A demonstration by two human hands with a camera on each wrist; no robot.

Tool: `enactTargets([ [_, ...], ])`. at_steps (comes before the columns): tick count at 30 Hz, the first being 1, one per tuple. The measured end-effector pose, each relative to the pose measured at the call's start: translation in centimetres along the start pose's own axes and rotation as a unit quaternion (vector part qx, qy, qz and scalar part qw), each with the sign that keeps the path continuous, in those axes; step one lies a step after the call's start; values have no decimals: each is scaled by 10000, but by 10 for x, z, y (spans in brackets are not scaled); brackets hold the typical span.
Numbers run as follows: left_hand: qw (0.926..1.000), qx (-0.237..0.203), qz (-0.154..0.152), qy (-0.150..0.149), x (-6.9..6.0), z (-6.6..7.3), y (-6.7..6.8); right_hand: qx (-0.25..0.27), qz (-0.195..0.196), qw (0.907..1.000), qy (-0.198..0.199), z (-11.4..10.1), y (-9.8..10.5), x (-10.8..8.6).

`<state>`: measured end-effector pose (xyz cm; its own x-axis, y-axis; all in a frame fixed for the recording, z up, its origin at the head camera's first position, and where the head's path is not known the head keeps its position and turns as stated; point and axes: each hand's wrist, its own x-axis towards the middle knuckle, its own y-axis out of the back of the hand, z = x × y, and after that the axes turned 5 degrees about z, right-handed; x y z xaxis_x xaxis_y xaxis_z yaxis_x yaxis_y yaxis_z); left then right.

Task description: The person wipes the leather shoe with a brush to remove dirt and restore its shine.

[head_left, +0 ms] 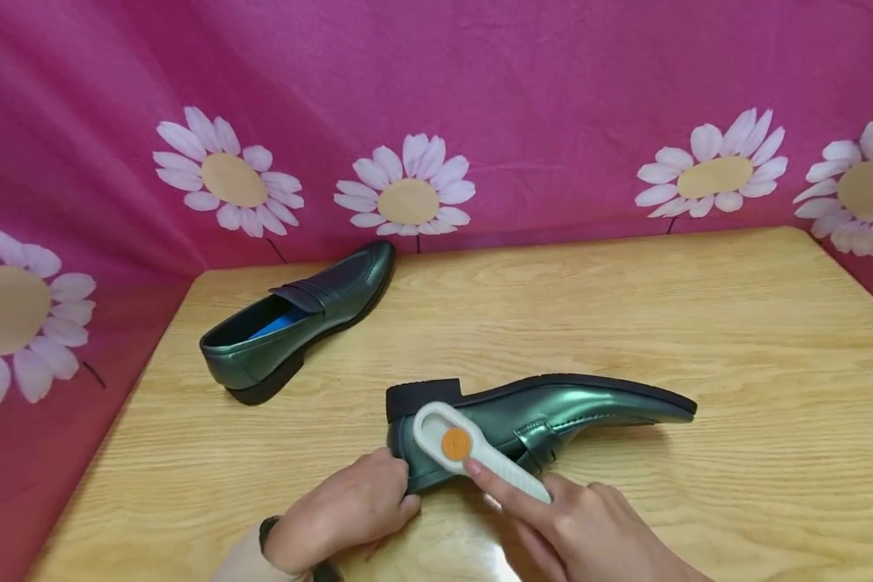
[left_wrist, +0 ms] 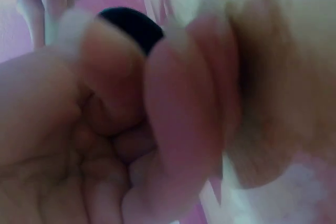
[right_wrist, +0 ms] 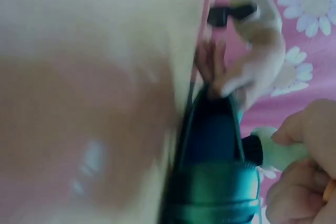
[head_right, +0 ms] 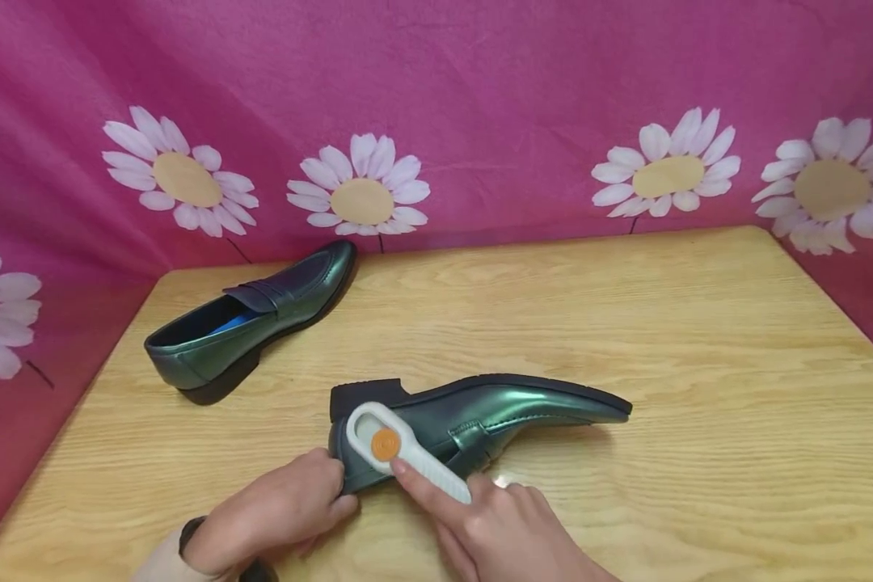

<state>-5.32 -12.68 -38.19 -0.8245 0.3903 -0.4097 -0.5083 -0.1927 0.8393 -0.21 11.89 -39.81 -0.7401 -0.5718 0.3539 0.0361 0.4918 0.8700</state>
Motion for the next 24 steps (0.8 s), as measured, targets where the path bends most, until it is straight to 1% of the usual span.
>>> enactTargets([
  [1, 10000, 63, -22, -55, 0, 0, 0, -84, 92, 9999, 54, -1, -3, -7],
  [2, 9998, 155, -43, -123, 1, 0, -1, -208, 76, 9998, 3, -4, -6, -14],
  [3, 9995, 243, -39, -195, 1, 0, -1, -467, 249, 9986, 47, -6, -9, -20],
  [5, 9992, 274, -67, -272, 2, 0, -1, -1015, 727, 9921, 106, -12, -16, -28],
  [6, 9989, 304, -29, -353, 3, 0, -2, -1216, 912, 9883, 144, -14, -18, -29],
  [8, 9975, 390, 135, -567, 3, -1, -3, -1394, 868, 9864, 36, -17, -20, -25],
  [9, 9967, 427, 232, -643, 3, -2, -4, -1475, 922, 9847, 97, -18, -21, -21],
  [10, 9957, 464, 338, -721, 3, -3, -5, -1502, 903, 9845, 124, -19, -21, -16],
  [12, 9922, 630, 621, -876, 1, -4, -7, -1456, 701, 9868, 81, -21, -21, -6],
  [14, 9895, 741, 833, -917, 0, -5, -9, -1344, 460, 9899, 22, -24, -21, 3],
  [15, 9881, 781, 933, -937, 0, -5, -10, -1248, 412, 9913, 24, -25, -20, 8],
  [18, 9857, 852, 1096, -957, -1, -6, -10, -1041, 503, 9931, 186, -28, -20, 21],
  [21, 9808, 887, 1384, -1045, -1, -7, -10, -962, 694, 9924, 326, -28, -19, 27],
  [23, 9797, 785, 1517, -1051, 0, -9, -10, -932, 637, 9933, 240, -26, -19, 24],
  [24, 9805, 688, 1530, -1019, 0, -9, -9, -976, 597, 9933, 161, -25, -18, 20],
])
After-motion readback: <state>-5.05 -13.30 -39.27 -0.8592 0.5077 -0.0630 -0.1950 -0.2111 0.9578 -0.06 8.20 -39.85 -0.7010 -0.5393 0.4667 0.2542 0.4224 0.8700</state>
